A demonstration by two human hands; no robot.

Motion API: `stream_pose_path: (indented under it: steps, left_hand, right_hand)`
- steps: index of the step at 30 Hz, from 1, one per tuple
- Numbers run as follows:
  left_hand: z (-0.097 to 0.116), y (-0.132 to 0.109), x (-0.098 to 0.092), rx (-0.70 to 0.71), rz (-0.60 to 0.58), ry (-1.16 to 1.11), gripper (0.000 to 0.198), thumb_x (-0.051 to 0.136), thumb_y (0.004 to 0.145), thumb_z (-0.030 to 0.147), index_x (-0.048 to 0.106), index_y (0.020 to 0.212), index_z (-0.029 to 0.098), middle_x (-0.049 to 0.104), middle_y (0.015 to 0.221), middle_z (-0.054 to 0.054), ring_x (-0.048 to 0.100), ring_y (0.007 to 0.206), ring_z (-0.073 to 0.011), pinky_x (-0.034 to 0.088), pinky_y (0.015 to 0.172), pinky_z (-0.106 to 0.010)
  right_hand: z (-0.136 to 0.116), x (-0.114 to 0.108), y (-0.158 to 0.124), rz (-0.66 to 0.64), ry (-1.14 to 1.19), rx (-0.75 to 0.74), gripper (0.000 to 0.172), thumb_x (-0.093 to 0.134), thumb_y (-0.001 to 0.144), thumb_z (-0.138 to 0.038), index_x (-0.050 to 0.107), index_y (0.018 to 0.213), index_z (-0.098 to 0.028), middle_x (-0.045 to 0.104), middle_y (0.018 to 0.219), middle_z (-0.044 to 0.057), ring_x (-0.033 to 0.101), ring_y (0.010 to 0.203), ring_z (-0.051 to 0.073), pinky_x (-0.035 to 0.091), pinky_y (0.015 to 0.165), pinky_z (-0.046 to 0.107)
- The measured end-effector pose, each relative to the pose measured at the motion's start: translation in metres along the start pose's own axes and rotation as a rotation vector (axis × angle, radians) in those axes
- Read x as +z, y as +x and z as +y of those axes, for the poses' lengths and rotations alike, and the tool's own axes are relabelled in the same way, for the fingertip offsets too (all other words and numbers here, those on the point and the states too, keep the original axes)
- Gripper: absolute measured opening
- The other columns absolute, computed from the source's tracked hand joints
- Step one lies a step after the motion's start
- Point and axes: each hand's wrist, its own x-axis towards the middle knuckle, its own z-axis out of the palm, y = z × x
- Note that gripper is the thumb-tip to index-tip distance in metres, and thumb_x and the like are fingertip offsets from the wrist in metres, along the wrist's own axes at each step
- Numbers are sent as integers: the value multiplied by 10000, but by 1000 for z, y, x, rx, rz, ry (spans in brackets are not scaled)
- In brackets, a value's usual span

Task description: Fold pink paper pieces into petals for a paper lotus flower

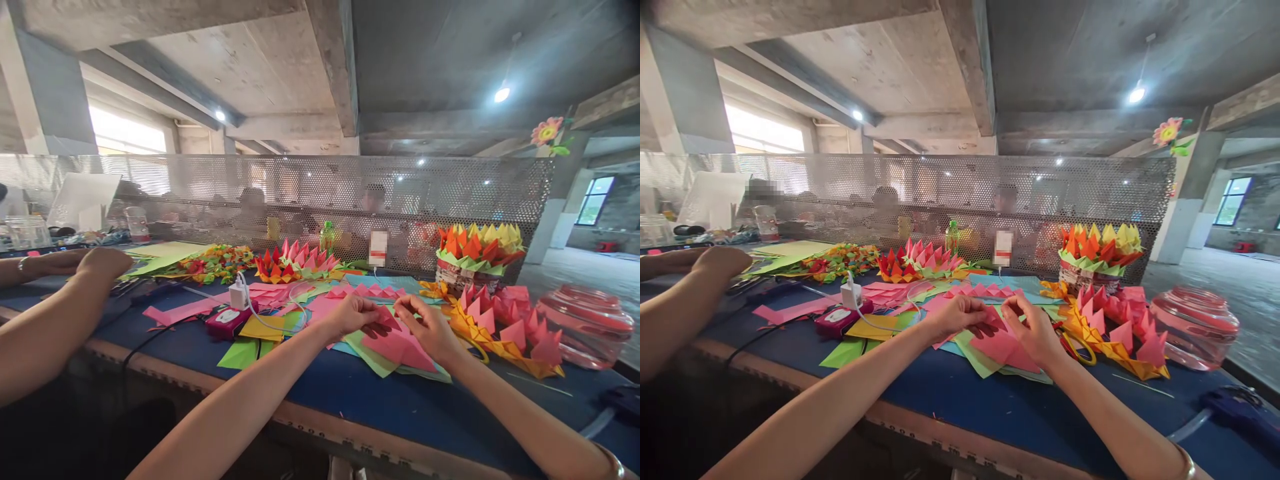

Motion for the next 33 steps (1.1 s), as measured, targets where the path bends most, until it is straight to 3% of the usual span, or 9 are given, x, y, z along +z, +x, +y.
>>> stream_pose_path:
  steps: [5,13,23,33]
  left_hand:
    - [1,1,4,40,-1,109,511,637,654,540,652,918,103,684,787,-122,642,663,-169,481,599,-268]
    - [-1,1,4,56,-22,68,577,622,672,549,596,1056,118,678,795,-114,639,653,-162,474,585,-258]
    - [0,-1,4,10,-36,-10,464,667,650,498,619,896,108,680,769,-105,639,686,-176,476,617,-283]
    - [1,0,5,-16,-12,7,479,687,605,520,569,813,106,676,768,-113,644,691,-187,484,627,-311]
  right_hand:
    - [13,5,-1,-179,-16,8,389,361,889,-461,556,710,-176,539,641,-14,485,594,122,394,531,224]
    - [6,6,0,-216,45,29,349,428,866,-465,610,764,-186,627,711,-8,549,650,132,414,568,223]
    - [3,5,0,-207,86,7,316,449,865,-445,613,819,-179,673,766,27,608,716,165,464,636,257]
    - [3,5,-1,-203,61,-24,320,427,872,-443,617,842,-187,679,760,21,612,691,169,461,614,258]
